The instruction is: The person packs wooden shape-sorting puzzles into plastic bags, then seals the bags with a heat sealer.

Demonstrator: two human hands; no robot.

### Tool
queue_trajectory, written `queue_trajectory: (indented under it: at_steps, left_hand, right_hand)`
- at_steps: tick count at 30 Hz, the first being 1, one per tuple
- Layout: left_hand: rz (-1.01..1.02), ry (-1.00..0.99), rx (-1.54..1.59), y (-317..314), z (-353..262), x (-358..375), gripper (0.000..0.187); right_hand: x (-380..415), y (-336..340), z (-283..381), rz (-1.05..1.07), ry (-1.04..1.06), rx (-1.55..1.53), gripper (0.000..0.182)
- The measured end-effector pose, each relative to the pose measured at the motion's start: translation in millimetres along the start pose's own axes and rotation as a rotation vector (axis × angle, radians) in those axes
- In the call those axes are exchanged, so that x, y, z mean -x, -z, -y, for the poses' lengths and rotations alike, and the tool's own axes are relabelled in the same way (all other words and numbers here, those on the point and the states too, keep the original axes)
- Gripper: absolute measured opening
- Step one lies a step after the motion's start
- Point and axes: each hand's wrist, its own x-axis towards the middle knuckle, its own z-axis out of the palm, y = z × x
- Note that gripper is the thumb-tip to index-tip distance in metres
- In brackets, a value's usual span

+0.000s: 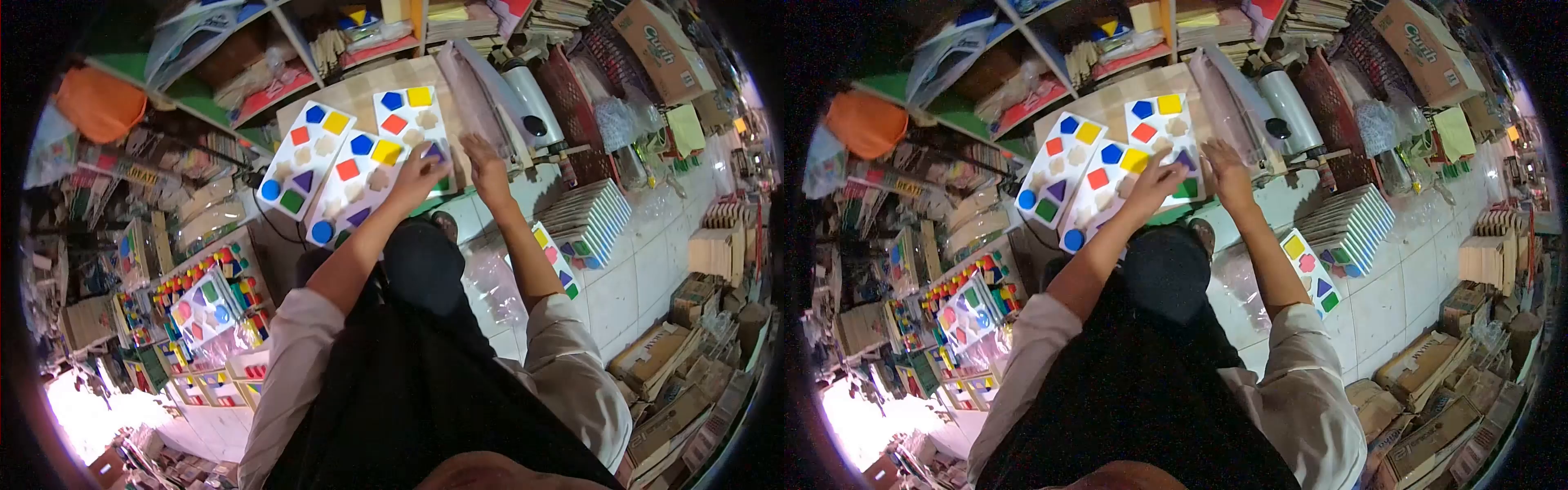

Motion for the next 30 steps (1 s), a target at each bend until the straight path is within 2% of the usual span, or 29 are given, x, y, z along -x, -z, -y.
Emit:
queue_trajectory:
  at_steps: [2,3,5,6,7,9,10,11,13,14,15,17,18,19,21,23,25,26,27,29,30]
  left_hand:
    - [-0.131,0.284,0.336,-5,-11,-1,0.083]
    - [-0.137,0.283,0.342,1,-12,-3,0.083]
    - [-0.159,0.263,0.62,17,-8,-11,0.077]
    - [-0.045,0.129,0.491,35,-4,-12,0.066]
    - [-0.058,0.097,0.513,43,-12,-7,0.057]
    - [-0.136,0.052,0.355,77,-5,-5,0.052]
    - [-0.233,-0.019,0.403,92,-7,-5,0.056]
    - [-0.325,-0.083,0.446,103,-14,-1,0.059]
    - [-0.295,-0.2,0.551,119,-24,17,0.061]
    - [-0.329,-0.177,0.509,125,-26,23,0.061]
    - [-0.363,-0.156,0.467,129,-30,31,0.06]
    - [-0.354,-0.13,0.401,130,-40,33,0.059]
    - [-0.327,-0.117,0.389,131,-43,37,0.06]
    - [-0.299,-0.105,0.376,132,-44,40,0.061]
    - [-0.271,-0.041,0.319,125,-37,45,0.06]
    - [-0.298,-0.012,0.268,122,-39,50,0.056]
    - [-0.26,-0.052,0.282,128,-41,51,0.052]
    - [-0.243,-0.068,0.246,131,-41,51,0.049]
    - [-0.254,-0.062,0.246,131,-39,50,0.049]
    - [-0.212,-0.035,0.233,129,-32,41,0.048]
    - [-0.185,-0.009,0.204,126,-28,36,0.049]
  right_hand:
    - [-2,-3,35,0.014,0.07,-0.016,0.036]
    - [-6,-2,53,0.022,0.074,-0.017,0.036]
    - [-10,-4,86,0.26,0.261,-0.212,0.037]
    - [-1,-16,102,0.27,0.209,-0.143,0.025]
    - [4,-19,115,0.274,0.202,-0.135,0.025]
    - [13,-18,138,0.148,0.125,-0.275,0.017]
    - [22,-25,139,0.152,0.123,-0.266,0.017]
    - [39,-39,135,0.116,-0.109,-0.35,0.016]
    - [65,-55,124,0.029,-0.573,-0.508,0.017]
    - [67,-46,126,0.023,-0.492,-0.359,0.034]
    - [54,-39,121,-0.003,-0.491,-0.34,0.034]
    - [24,-33,111,-0.071,-0.19,0.435,0.059]
    - [14,-39,98,-0.071,-0.188,0.43,0.059]
    - [5,-49,77,0.087,-0.264,0.699,0.065]
    - [-5,-68,24,0.247,-0.335,0.961,0.071]
    - [-2,-74,-32,0.094,-0.25,1.069,0.05]
    - [-16,-41,-29,0.351,-0.194,1.0,0.03]
    - [-19,-36,-42,0.348,-0.103,0.965,0.018]
    - [-22,-34,-53,0.311,-0.174,0.686,0.016]
    - [-30,-32,-56,0.164,-0.13,0.499,0.013]
    - [-30,-35,-55,0.128,-0.009,0.421,0.013]
